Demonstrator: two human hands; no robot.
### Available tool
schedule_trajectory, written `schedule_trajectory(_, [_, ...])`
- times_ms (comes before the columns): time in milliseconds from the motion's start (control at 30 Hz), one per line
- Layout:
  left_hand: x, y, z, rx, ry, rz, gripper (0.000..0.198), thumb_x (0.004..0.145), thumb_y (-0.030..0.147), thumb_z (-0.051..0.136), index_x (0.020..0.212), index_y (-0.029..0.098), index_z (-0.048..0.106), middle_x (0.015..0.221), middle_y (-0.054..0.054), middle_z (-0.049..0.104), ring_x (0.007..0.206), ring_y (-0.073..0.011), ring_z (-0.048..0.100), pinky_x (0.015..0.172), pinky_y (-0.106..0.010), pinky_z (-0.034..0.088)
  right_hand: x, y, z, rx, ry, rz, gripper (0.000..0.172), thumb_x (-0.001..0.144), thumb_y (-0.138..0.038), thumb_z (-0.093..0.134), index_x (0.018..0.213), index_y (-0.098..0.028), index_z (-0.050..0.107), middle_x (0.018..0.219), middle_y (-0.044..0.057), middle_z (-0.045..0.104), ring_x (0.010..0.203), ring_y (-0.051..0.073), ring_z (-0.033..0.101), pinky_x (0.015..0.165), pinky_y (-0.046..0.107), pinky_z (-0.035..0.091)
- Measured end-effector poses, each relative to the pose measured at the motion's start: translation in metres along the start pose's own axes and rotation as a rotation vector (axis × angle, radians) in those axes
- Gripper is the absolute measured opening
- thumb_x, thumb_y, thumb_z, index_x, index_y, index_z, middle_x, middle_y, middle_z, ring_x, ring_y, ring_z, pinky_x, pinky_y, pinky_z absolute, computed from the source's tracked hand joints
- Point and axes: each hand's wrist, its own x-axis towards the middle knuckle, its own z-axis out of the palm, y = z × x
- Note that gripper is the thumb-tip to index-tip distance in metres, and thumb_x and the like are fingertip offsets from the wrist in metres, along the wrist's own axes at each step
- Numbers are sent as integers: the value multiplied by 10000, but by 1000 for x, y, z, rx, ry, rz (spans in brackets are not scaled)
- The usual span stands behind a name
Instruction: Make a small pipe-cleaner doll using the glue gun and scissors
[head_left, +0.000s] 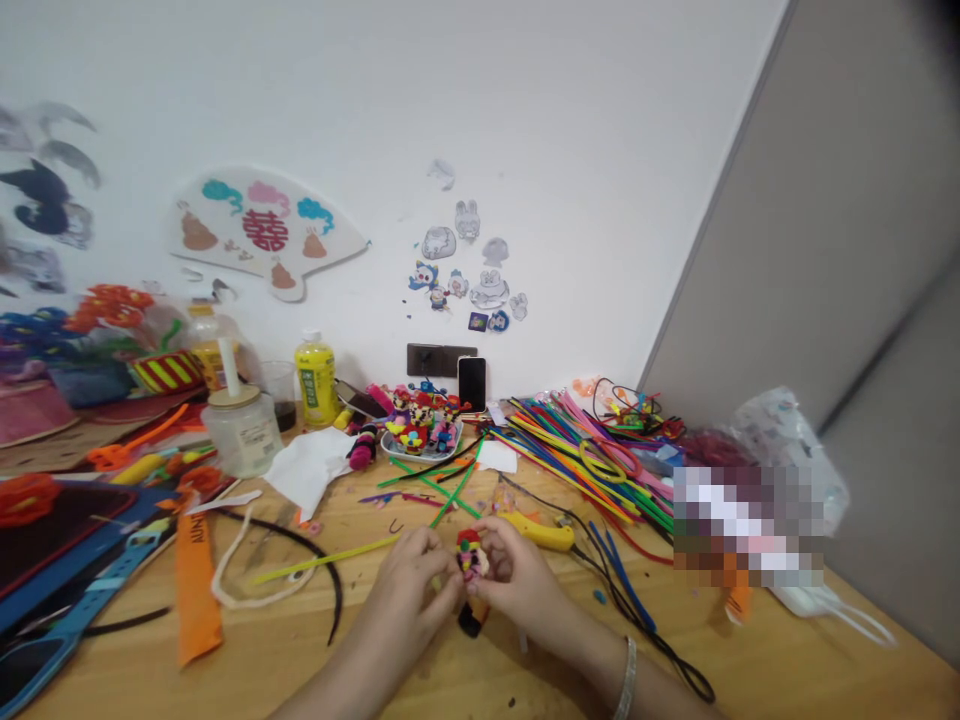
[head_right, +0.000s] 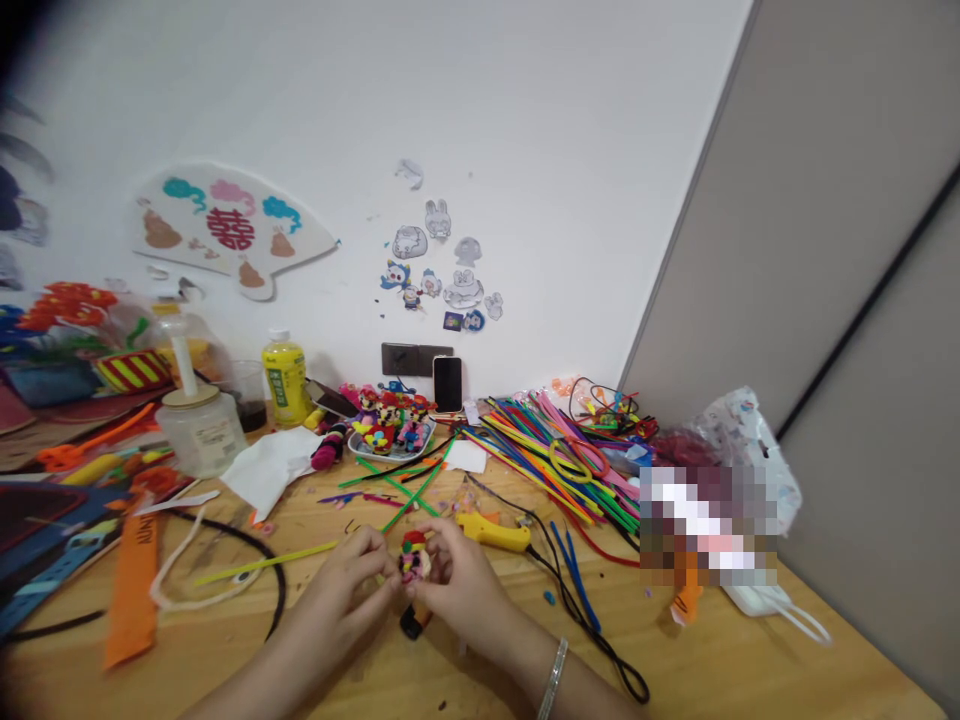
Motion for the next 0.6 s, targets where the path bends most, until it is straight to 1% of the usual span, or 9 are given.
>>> schedule_trajectory(400, [-3, 3, 2, -16, 24, -60, 211, 792, 225, 452, 635, 176, 585, 731, -42, 531, 748, -215, 541, 686, -329, 424, -1, 5, 1, -30, 19, -1, 436, 619, -70, 625, 1018, -204, 510, 759, -25, 581, 677, 133, 575, 619, 244, 442])
schedule_trajectory(500, [-3, 4, 0, -50, 48, -69, 239, 799, 237, 430, 600, 187, 552, 709, -35, 532, 725, -210, 540, 673, -328, 429, -1, 6, 1, -12, 18, 7, 433, 622, -87, 641, 1019, -205, 513, 771, -17, 595, 701, 145, 587, 637, 257, 454])
schedule_trajectory(600, [-3, 3, -2, -132, 113, -102, 253, 816, 269, 401, 599, 201, 511, 685, -26, 535, 692, -205, 538, 654, -323, 439, -2, 3, 1, 19, 29, 16, 429, 618, -104, 665, 1009, -207, 521, 776, -14, 602, 734, 160, 596, 663, 271, 460])
